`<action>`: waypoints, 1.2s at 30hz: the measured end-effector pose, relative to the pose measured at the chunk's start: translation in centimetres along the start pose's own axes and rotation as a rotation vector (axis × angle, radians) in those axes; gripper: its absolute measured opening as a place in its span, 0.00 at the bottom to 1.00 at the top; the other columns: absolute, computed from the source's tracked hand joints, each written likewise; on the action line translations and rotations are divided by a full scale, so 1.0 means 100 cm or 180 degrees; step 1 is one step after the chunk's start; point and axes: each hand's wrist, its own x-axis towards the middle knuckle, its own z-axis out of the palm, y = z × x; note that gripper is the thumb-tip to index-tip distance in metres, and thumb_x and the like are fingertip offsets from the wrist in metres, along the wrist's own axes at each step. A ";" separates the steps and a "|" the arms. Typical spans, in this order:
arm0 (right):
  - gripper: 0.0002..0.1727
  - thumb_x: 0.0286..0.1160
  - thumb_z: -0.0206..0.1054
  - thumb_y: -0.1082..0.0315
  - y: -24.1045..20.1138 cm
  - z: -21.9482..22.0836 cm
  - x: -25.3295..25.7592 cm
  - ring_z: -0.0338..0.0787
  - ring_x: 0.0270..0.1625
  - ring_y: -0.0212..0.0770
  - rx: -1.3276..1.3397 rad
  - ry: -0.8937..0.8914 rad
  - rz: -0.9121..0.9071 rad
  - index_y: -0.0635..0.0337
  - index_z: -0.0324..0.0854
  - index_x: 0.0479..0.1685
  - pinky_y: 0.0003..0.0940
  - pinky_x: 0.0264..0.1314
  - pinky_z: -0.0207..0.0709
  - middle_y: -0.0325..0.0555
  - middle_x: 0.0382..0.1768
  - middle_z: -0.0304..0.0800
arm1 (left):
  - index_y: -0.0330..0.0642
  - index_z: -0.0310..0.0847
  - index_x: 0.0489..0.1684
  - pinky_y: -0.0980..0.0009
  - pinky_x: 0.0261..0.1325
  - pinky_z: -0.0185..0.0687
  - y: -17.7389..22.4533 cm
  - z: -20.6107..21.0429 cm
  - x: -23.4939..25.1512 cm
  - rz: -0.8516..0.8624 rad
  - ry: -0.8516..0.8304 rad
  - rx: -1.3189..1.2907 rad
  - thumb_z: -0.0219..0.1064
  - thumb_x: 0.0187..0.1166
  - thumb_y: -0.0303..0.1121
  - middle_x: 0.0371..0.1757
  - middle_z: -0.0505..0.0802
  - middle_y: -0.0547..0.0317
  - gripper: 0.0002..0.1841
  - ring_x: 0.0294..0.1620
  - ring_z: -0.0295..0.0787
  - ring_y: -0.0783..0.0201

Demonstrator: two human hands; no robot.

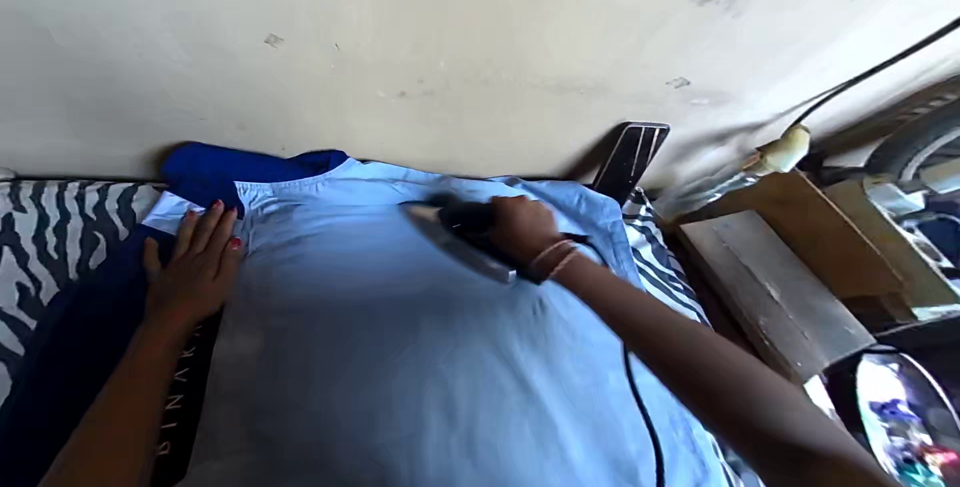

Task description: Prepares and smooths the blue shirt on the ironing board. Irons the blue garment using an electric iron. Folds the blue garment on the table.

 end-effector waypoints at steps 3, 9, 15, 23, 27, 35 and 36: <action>0.15 0.76 0.72 0.63 0.117 -0.005 -0.011 0.88 0.54 0.78 -0.0049 0.0272 0.0862 0.68 0.87 0.49 0.81 0.50 0.76 0.74 0.48 0.90 | 0.58 0.51 0.96 0.21 0.83 0.20 0.001 0.001 0.000 -0.0063 0.0013 0.0000 0.28 0.90 0.57 0.97 0.52 0.64 0.35 0.98 0.34 0.49; 0.18 0.79 0.69 0.61 0.129 -0.005 -0.073 0.87 0.62 0.75 -0.0022 -0.0089 0.0994 0.67 0.86 0.58 0.76 0.61 0.73 0.73 0.53 0.90 | 0.55 0.52 0.95 0.21 0.83 0.22 0.003 0.007 0.000 0.0001 0.0181 0.0032 0.28 0.89 0.57 0.97 0.55 0.61 0.35 0.98 0.36 0.47; 0.15 0.76 0.70 0.61 0.022 -0.008 -0.003 0.89 0.59 0.72 0.0024 0.0110 0.0271 0.67 0.88 0.49 0.74 0.53 0.77 0.70 0.50 0.91 | 0.57 0.51 0.95 0.22 0.84 0.22 0.005 0.002 -0.001 -0.0073 0.0143 0.0101 0.28 0.90 0.57 0.97 0.54 0.62 0.35 0.98 0.35 0.47; 0.15 0.80 0.67 0.62 -0.007 0.021 -0.088 0.90 0.56 0.69 0.0363 -0.0365 0.0223 0.63 0.84 0.57 0.69 0.50 0.81 0.67 0.50 0.90 | 0.60 0.50 0.96 0.22 0.84 0.23 0.001 0.001 0.002 -0.0042 0.0014 0.0089 0.29 0.90 0.57 0.97 0.53 0.65 0.34 0.98 0.35 0.49; 0.12 0.60 0.77 0.68 0.024 0.085 -0.242 0.93 0.28 0.63 0.0004 0.0292 0.0197 0.61 0.89 0.43 0.59 0.24 0.82 0.58 0.25 0.90 | 0.59 0.52 0.95 0.23 0.84 0.22 -0.005 0.004 0.006 -0.0053 0.0028 0.0077 0.29 0.89 0.59 0.97 0.54 0.65 0.35 0.98 0.35 0.50; 0.16 0.86 0.56 0.69 0.036 0.039 -0.167 0.92 0.55 0.69 0.0322 -0.0272 0.0572 0.62 0.80 0.66 0.66 0.48 0.82 0.66 0.49 0.92 | 0.27 0.48 0.91 0.16 0.77 0.42 0.118 -0.017 -0.021 -0.0294 -0.0434 0.0415 0.56 0.88 0.35 0.86 0.59 0.16 0.35 0.87 0.48 0.17; 0.15 0.87 0.57 0.68 0.052 0.034 -0.153 0.92 0.55 0.70 0.0392 -0.0204 0.0682 0.62 0.79 0.65 0.67 0.48 0.82 0.67 0.49 0.91 | 0.27 0.48 0.91 0.17 0.78 0.43 0.152 -0.014 -0.050 0.0125 -0.0400 0.0406 0.53 0.90 0.39 0.86 0.59 0.16 0.35 0.88 0.48 0.17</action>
